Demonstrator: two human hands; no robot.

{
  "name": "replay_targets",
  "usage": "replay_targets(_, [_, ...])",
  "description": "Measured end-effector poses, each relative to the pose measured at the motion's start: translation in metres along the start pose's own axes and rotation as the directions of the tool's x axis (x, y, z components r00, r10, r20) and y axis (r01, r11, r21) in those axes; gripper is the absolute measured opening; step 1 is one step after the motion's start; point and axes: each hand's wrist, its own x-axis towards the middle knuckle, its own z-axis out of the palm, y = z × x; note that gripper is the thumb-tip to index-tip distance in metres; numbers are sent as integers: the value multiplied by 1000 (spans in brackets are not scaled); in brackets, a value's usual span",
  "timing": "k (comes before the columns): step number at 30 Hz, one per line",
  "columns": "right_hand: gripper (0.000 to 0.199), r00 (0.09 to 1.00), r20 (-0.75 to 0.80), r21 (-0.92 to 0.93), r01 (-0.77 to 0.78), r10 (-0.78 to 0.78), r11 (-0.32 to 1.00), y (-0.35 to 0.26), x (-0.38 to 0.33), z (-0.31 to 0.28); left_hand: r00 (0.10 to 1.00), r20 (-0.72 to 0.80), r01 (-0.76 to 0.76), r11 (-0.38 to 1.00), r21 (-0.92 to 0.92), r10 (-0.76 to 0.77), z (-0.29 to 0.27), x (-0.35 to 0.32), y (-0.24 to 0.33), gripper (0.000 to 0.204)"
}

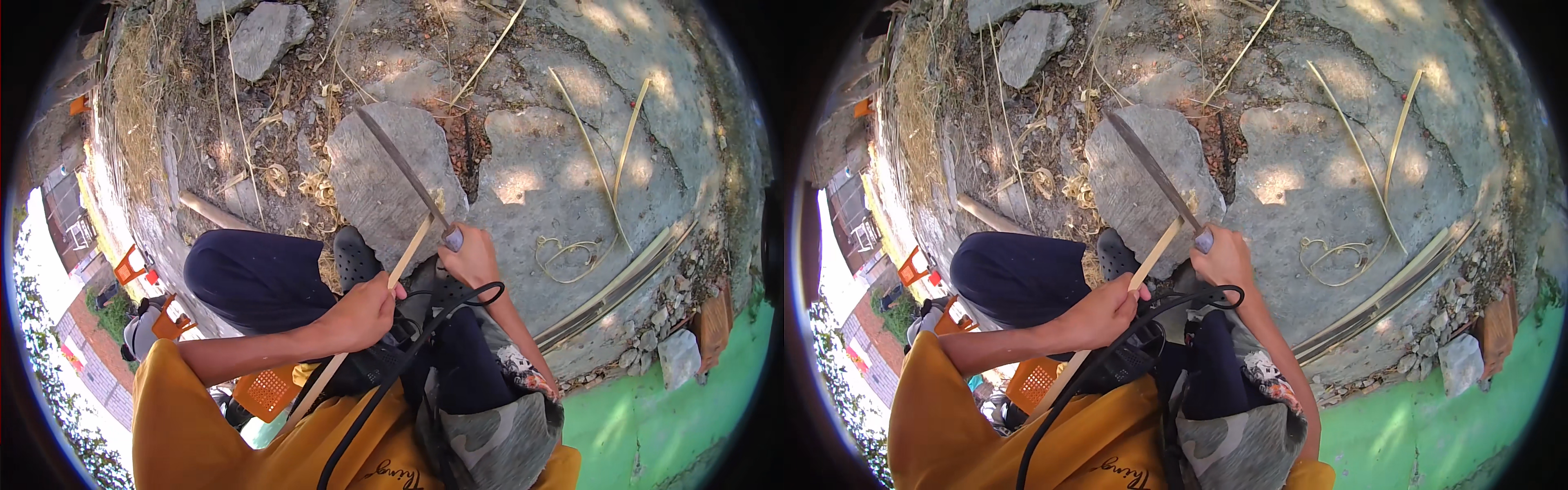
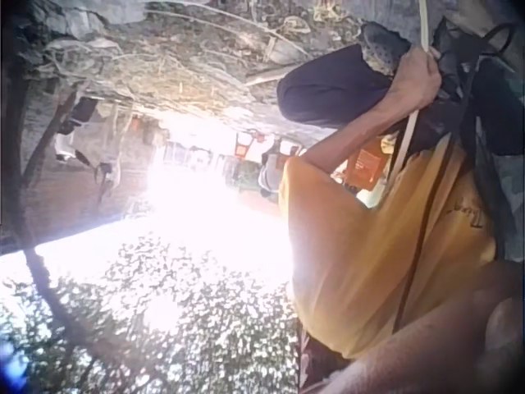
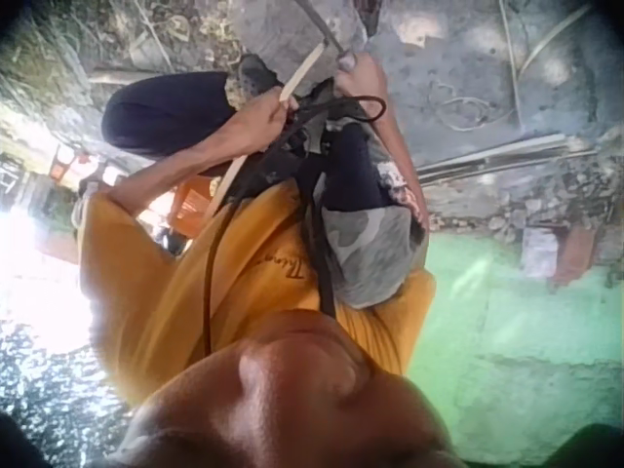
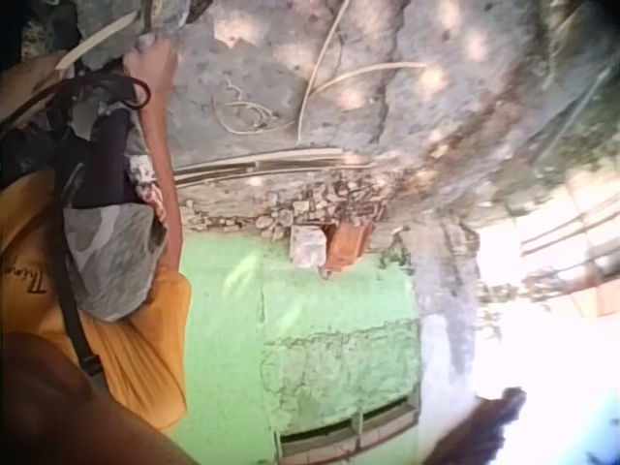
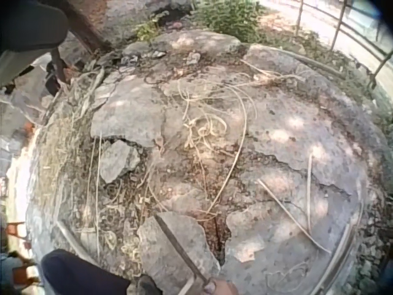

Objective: The person uses a machete to scrape and thin a long strip of bamboo by hand, repeatedly pulling the blade along the surface while holding the material against a stone.

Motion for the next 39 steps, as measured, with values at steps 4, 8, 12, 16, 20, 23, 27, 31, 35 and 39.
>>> replay_targets(4, [22,987,92,62,126,-131,990,-6,-32,4,1000,-1,18,999,43,-18,-1,2,-3,19])
replay_targets(8, [23,999,-34,-51,13,-15,999,3,10,1,1000,-14,20,999,49,-19,-1,3,-4,19])
replay_targets(12, [21,998,-56,-52,4,-7,999,-4,-4,3,999,-15,-37,999,24,38,3,5,-11,19])
replay_targets(16, [21,993,35,-12,110,-109,994,1,-25,2,996,52,79,996,-48,-76,-4,3,8,21])
replay_targets(20, [24,995,-48,42,-84,86,996,14,5,3,993,83,98,989,-108,-89,-1,4,9,21])
replay_targets(23, [23,999,-30,91,-38,41,995,8,-12,9,960,186,267,894,-361,-212,-7,6,9,21])
replay_targets(27, [25,1000,17,-11,-26,26,1000,5,-13,-4,920,290,390,700,-598,-265,-9,3,14,21])
replay_targets(31, [29,999,-8,16,-47,47,999,19,0,3,899,351,433,641,-633,-261,-24,9,25,21])
replay_targets(35, [27,998,44,91,43,-47,995,8,-16,4,893,347,450,548,-706,-286,-21,10,14,16])
replay_targets(39, [25,1000,28,-7,11,-11,1000,11,-2,-4,890,367,457,522,-721,-273,-22,8,20,18])
